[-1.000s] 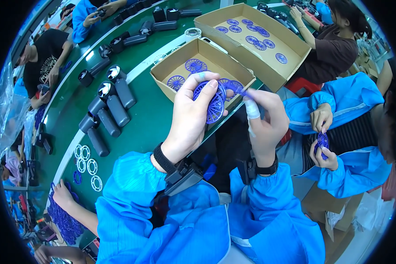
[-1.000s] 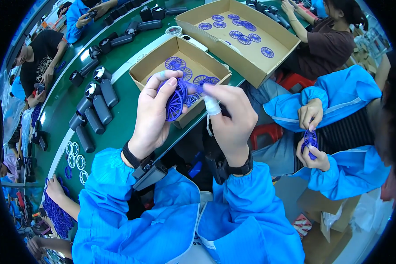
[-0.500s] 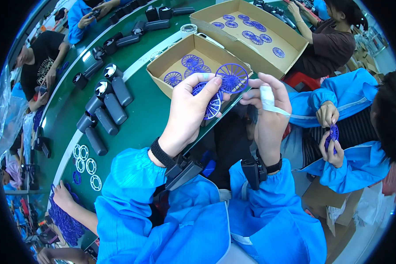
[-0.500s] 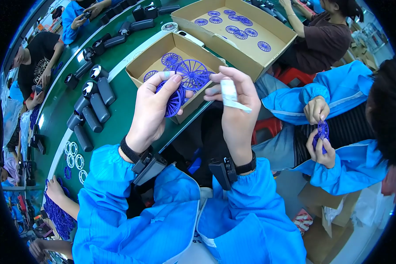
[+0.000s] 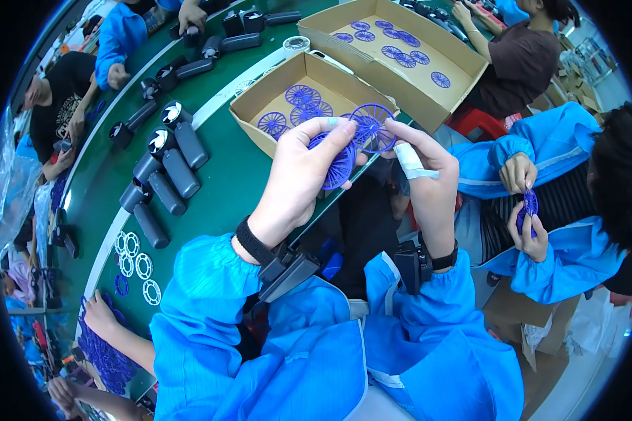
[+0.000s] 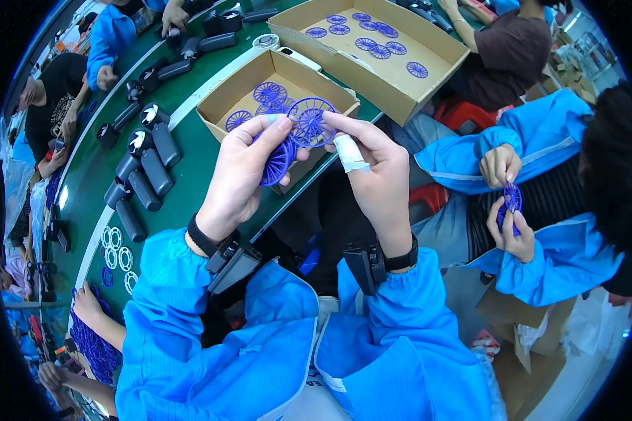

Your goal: The person picks up a purple fan guard from a box to inspect it, then opens a plastic bag to pour more guards into the box. They continue picking up and inspecting the purple fan guards throughout the video.

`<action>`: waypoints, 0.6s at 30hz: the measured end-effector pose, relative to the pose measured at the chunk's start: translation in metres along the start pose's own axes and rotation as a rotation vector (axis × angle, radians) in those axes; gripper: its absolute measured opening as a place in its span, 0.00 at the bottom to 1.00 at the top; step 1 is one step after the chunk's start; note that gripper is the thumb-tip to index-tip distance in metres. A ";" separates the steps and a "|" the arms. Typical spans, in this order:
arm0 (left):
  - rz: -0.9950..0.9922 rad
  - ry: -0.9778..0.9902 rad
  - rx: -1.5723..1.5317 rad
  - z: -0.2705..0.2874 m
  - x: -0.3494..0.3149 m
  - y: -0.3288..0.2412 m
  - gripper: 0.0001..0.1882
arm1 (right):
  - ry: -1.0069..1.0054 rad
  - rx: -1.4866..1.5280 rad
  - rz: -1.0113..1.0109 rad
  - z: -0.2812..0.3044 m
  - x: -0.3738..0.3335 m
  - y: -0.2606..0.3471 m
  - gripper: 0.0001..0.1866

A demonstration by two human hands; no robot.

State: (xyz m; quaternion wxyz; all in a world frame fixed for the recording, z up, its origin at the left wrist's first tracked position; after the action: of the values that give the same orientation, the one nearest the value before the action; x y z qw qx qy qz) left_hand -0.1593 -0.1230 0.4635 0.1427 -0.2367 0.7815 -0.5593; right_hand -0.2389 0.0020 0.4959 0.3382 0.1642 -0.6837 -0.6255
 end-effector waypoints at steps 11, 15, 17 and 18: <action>0.197 -0.188 -0.679 0.018 0.008 0.011 0.16 | -0.430 -0.095 -0.408 0.136 -0.055 -0.187 0.17; 0.186 -0.125 -0.537 -0.016 0.002 0.013 0.17 | -0.367 -0.283 -0.467 0.151 -0.012 -0.288 0.16; 0.135 -0.145 -0.434 -0.010 -0.005 0.007 0.18 | -0.304 -0.489 -0.392 0.122 0.008 -0.273 0.15; 0.073 -0.121 -0.323 -0.007 -0.007 0.004 0.17 | -0.224 -0.371 -0.447 0.109 0.000 -0.273 0.15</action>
State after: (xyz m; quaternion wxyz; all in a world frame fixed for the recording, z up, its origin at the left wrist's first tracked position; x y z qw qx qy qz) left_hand -0.1572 -0.1127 0.4621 0.1697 -0.2613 0.8593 -0.4056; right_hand -0.3658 0.0383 0.2329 0.1391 0.1760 -0.5377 -0.8127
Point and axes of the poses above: each hand's wrist, its own x-axis towards the middle knuckle, its own z-axis out of the back of the hand, y = z × x, the point moved 10 cm from there along x, towards the middle knuckle, and after that the axes turned 9 degrees about -z, right-handed, at the moved point
